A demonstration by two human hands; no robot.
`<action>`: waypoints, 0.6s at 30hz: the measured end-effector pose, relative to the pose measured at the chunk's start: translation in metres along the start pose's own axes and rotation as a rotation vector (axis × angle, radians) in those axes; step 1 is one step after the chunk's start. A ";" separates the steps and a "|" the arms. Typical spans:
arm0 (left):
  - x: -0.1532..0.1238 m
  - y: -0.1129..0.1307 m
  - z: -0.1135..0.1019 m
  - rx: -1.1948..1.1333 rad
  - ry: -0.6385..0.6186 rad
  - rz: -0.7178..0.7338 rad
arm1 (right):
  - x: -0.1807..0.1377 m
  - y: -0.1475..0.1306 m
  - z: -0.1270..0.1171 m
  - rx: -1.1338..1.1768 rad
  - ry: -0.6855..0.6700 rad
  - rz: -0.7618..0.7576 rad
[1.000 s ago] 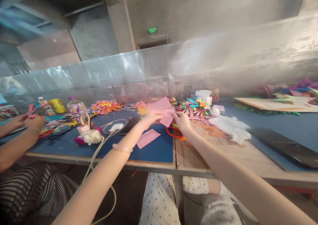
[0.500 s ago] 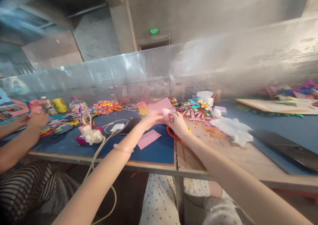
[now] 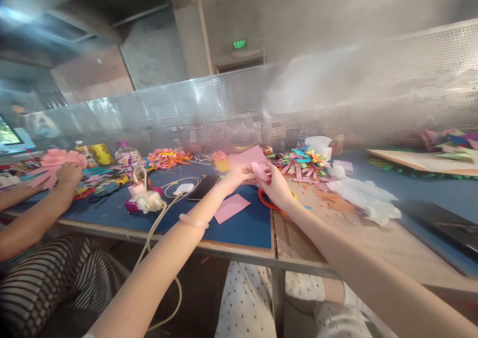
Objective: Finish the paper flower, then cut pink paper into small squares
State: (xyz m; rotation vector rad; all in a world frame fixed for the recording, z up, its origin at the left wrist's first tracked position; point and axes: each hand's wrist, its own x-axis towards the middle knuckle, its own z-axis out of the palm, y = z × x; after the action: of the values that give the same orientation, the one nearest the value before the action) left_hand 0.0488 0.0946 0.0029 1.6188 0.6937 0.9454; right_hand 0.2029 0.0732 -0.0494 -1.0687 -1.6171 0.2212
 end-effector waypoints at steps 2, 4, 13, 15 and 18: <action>0.000 0.000 0.000 0.026 0.016 0.008 | 0.000 -0.004 -0.003 0.027 0.011 0.045; 0.000 0.000 0.000 0.057 0.044 0.008 | 0.000 -0.006 -0.005 0.048 0.028 0.063; -0.003 0.005 0.001 0.199 0.136 -0.035 | 0.005 0.003 -0.010 0.077 0.163 0.102; -0.004 0.004 0.001 0.209 0.102 -0.022 | 0.004 -0.002 -0.010 0.084 0.150 0.092; -0.005 0.001 -0.002 0.247 0.123 0.026 | 0.000 -0.012 -0.010 0.144 0.113 0.063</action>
State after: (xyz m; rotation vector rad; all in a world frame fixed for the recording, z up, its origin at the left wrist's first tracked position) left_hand 0.0449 0.0910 0.0028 1.7995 0.9050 1.0152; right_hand 0.2048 0.0629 -0.0382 -1.0045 -1.4454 0.3091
